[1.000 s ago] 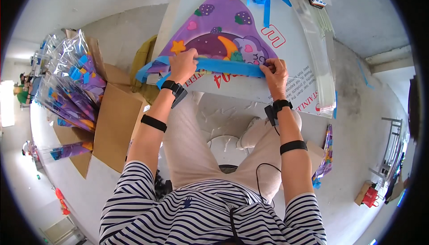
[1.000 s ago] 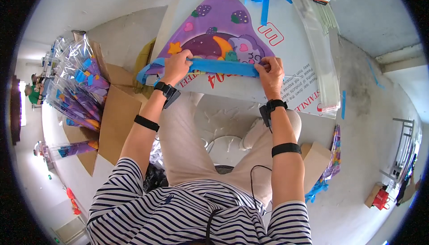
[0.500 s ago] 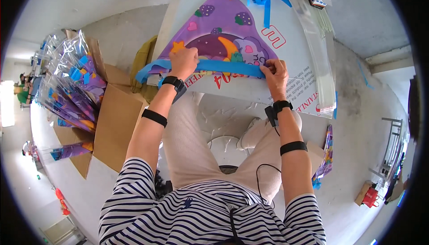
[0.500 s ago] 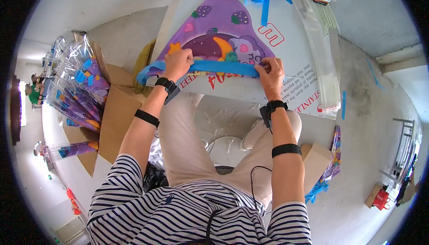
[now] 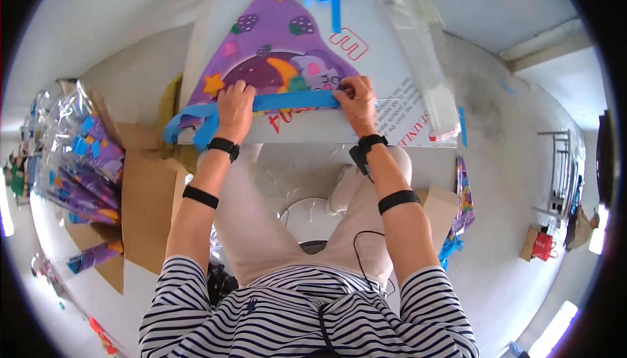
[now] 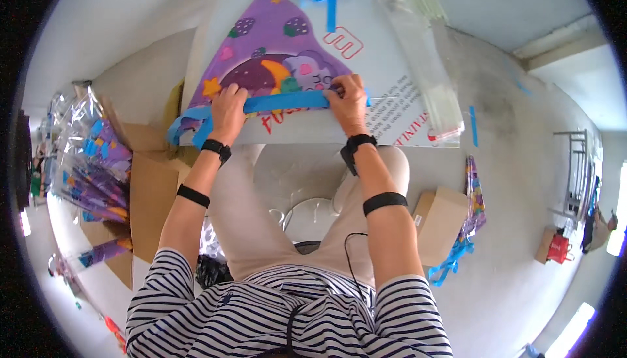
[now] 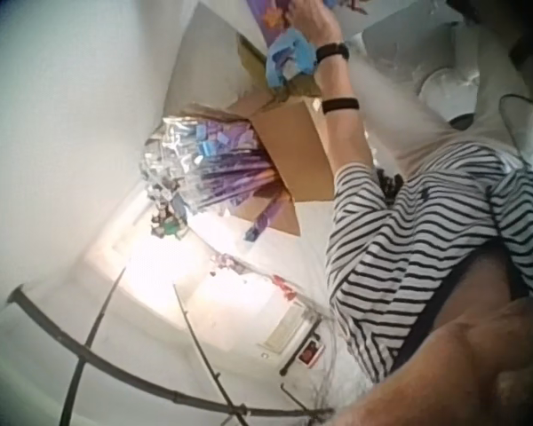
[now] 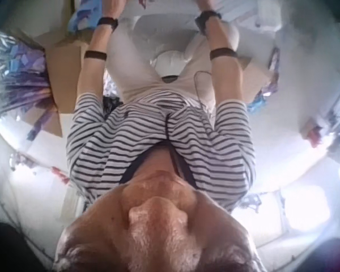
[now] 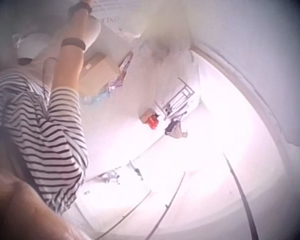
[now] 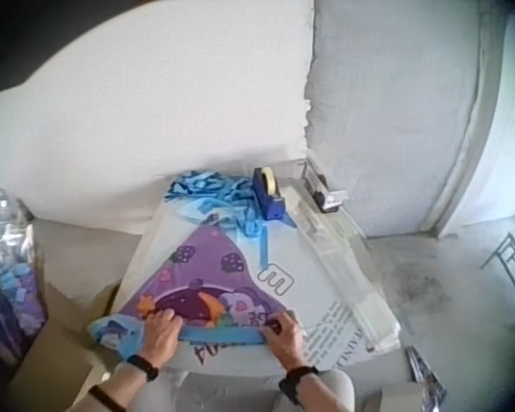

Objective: Assembling and packaging decorative party cones with ribbons and plastic sleeves.

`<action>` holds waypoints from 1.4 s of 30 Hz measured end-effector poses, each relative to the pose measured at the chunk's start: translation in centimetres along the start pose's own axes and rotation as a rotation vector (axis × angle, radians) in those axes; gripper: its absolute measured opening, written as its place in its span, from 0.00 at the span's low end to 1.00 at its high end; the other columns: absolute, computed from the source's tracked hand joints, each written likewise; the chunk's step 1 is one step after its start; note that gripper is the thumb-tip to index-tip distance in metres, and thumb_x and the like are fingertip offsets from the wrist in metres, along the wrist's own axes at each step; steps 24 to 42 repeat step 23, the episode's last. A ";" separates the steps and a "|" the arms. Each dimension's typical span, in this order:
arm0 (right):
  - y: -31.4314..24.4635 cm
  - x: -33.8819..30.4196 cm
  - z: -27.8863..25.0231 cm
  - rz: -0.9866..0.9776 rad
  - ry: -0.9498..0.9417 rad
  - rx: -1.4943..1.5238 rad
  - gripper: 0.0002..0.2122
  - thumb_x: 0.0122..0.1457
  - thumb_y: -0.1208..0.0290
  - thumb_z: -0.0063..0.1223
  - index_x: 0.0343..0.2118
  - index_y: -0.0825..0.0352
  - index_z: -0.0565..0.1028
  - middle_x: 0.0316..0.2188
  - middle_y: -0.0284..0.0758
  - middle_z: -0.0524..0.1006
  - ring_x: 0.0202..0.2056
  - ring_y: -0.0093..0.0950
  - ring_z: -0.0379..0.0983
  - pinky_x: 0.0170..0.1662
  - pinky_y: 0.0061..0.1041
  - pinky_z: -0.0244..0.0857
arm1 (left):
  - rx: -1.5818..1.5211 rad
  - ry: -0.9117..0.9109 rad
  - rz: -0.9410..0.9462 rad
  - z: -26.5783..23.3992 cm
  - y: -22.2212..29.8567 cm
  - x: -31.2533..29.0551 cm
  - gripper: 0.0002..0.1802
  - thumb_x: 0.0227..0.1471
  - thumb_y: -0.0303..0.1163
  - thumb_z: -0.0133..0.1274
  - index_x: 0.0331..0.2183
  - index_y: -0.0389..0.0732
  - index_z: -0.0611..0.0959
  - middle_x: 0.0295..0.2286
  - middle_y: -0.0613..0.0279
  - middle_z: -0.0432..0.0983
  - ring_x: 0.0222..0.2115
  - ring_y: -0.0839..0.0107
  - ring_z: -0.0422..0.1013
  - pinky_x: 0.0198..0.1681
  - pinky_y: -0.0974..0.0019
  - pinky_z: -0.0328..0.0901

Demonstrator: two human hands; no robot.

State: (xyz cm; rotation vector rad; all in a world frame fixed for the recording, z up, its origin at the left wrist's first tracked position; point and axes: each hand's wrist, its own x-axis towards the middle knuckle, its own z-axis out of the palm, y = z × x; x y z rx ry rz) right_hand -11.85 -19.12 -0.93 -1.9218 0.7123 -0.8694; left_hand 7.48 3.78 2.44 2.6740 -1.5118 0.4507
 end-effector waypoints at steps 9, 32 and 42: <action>0.2 -0.2 -0.5 -0.006 0.008 -0.070 0.14 0.40 0.80 0.69 0.32 0.66 0.78 0.32 0.34 0.71 0.30 0.30 0.70 0.35 0.29 0.70 | -0.188 0.012 -0.106 -1.4 3.6 -3.8 0.15 0.49 0.25 0.59 0.42 0.41 0.81 0.37 0.54 0.72 0.38 0.53 0.72 0.39 0.55 0.70; -4.1 -4.1 -1.9 -0.337 -0.311 -0.699 0.35 0.56 0.62 0.62 0.64 0.70 0.61 0.67 0.41 0.57 0.69 0.41 0.49 0.70 0.45 0.44 | -0.264 0.016 -0.122 -1.5 4.2 -5.4 0.26 0.49 0.33 0.64 0.51 0.42 0.81 0.48 0.50 0.69 0.47 0.48 0.66 0.51 0.53 0.67; -4.1 -4.1 -1.9 -0.337 -0.311 -0.699 0.35 0.56 0.62 0.62 0.64 0.70 0.61 0.67 0.41 0.57 0.69 0.41 0.49 0.70 0.45 0.44 | -0.264 0.016 -0.122 -1.5 4.2 -5.4 0.26 0.49 0.33 0.64 0.51 0.42 0.81 0.48 0.50 0.69 0.47 0.48 0.66 0.51 0.53 0.67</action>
